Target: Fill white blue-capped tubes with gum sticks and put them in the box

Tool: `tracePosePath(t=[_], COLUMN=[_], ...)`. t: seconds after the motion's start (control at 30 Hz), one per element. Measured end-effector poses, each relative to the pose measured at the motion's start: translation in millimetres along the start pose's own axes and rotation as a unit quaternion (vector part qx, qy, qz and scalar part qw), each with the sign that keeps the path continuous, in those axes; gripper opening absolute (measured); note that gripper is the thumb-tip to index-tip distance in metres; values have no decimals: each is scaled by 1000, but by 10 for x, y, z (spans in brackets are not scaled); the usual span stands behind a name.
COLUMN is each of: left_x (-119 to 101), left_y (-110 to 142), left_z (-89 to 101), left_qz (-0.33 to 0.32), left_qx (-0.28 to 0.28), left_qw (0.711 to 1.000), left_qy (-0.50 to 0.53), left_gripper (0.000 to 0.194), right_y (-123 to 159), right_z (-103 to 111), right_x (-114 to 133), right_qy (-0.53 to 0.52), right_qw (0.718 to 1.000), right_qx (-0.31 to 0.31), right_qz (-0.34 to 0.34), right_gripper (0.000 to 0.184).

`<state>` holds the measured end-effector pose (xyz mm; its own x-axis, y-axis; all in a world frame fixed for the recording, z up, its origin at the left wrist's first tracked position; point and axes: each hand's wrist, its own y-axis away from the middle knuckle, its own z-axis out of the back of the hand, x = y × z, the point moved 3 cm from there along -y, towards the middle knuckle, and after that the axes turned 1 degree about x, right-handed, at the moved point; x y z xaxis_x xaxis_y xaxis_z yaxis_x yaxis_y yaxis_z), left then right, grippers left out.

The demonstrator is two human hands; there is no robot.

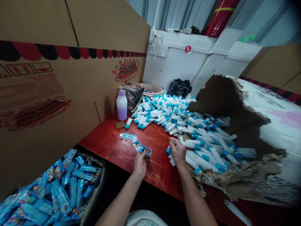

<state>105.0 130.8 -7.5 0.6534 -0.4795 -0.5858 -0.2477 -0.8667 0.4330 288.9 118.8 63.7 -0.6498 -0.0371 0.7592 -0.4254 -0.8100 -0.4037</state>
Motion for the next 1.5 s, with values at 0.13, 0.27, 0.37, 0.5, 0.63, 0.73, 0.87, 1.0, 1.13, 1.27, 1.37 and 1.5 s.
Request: tracePosePath(t=[0.13, 0.27, 0.37, 0.5, 0.63, 0.73, 0.87, 1.0, 1.13, 1.27, 1.37, 1.5], left_x=[-70, -93, -81, -40, -28, -21, -39, -119, -101, 157, 302, 122], left_y=[38, 80, 101, 128, 182, 221, 250, 269, 301, 314, 317, 287], left_z=[15, 7, -2, -29, -82, -133, -192, -271, -359, -350, -312, -344], left_qz=[-42, -70, -81, -72, -74, -42, -9, -62, -110, -99, -95, -21], left_qx=[-19, -21, -18, -13, -8, 21, 44, 32, 40, 52, 47, 85], left_qw=[999, 997, 997, 997, 997, 998, 995, 992, 992, 993, 993, 996], left_qy=[8, 24, 9, -5, 5, 32, 85, 108, 46, -44, -56, 10], left_gripper=[33, 30, 30, 31, 30, 29, 23, 23, 35, 43, 34, 28], right_y=[173, 363, 433, 486, 571, 652, 743, 838, 969, 1013, 936, 832], right_z=[-85, -211, -264, -279, -283, -309, -337, -344, -429, -545, -534, -446], right_x=[406, 641, 614, 521, 461, 394, 248, 102, 38, 46, 102, 207], right_qy=[-369, -478, -473, -464, -447, -412, -347, -284, -301, -345, -334, -326], right_qw=[924, 867, 868, 875, 887, 903, 927, 948, 937, 912, 917, 914], right_qx=[-48, -27, -40, -49, -49, -51, -57, -22, 47, 77, 77, 126], right_qz=[-86, -134, -145, -130, -109, -113, -128, -140, -170, -208, -203, -205], right_gripper=[26, 27, 27, 26, 23, 24, 26, 26, 25, 29, 27, 25])
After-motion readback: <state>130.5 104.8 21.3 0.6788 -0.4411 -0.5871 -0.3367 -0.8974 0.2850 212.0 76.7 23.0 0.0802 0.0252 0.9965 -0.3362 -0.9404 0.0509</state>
